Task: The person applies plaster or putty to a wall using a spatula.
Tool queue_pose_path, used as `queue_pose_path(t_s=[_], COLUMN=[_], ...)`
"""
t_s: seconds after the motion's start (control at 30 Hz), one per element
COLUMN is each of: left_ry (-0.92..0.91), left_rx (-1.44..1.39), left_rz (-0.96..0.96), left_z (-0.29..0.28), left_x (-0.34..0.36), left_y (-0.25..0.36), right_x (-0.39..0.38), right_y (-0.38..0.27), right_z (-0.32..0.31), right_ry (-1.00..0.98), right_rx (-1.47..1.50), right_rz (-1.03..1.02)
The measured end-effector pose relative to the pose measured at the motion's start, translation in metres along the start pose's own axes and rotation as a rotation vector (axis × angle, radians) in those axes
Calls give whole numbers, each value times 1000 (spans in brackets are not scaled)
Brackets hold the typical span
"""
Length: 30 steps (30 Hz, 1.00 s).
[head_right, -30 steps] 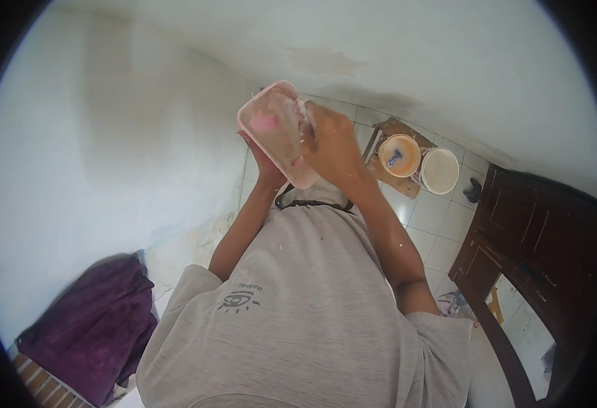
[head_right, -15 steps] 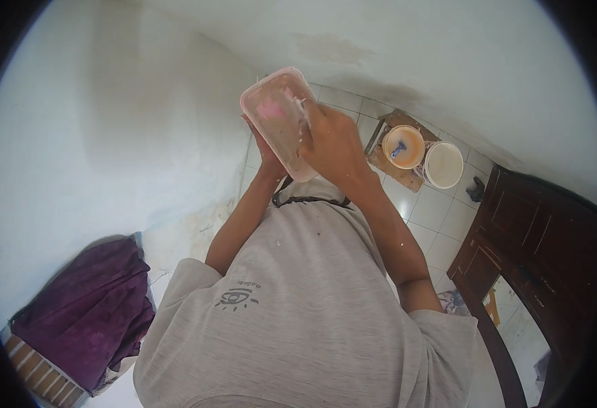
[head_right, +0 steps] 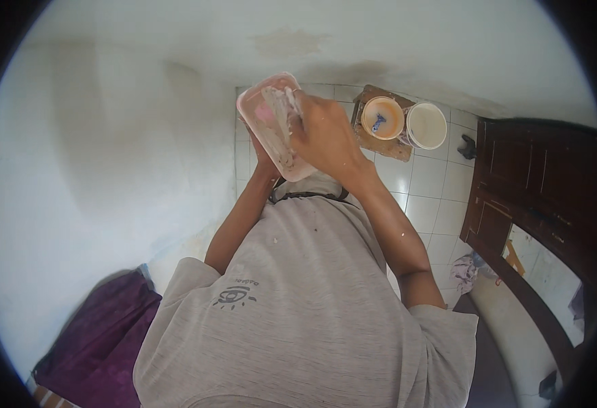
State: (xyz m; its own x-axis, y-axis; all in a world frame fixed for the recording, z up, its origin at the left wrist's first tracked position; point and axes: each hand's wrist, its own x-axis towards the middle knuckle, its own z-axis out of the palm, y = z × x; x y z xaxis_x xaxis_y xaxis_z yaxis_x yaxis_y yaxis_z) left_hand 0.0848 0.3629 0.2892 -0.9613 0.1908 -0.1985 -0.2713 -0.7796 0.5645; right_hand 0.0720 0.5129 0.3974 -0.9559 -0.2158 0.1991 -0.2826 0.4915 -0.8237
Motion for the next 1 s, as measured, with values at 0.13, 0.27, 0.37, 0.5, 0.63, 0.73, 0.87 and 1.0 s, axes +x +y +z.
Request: queue_pose_path(t_s=[0.13,0.27,0.37,0.5,0.63,0.73,0.87,1.0], left_ry=[39,13,-16,-103,-112,-235,-481,-135], left_rx=[26,-92,-90,-39,-24,-413,-858,-80], left_rz=[-114,-254,-237,-176,-212,-318,-341,-294], left_z=[0,0,-16,-15,-4,-26,-39,-29], left_x=[-2,-9,-7,-12,-24,-31,-39,-48], left_y=[-3,6,3,6,12,3,-3,-5], right_x=[-15,-18,-24,-32,-43,-53,-62,-73], right_y=[-8,-5,-11,-29,-56,-74,-80,-42], right_z=[30,38,46,48,48,48,44,69], right_ry=[-46,-72,-81,-48,14,112,185,96], right_rx=[-152,-229,-216,-214,-246,-257,-241,-340], right_rz=[-70,-13,39,35,88,89,210,118])
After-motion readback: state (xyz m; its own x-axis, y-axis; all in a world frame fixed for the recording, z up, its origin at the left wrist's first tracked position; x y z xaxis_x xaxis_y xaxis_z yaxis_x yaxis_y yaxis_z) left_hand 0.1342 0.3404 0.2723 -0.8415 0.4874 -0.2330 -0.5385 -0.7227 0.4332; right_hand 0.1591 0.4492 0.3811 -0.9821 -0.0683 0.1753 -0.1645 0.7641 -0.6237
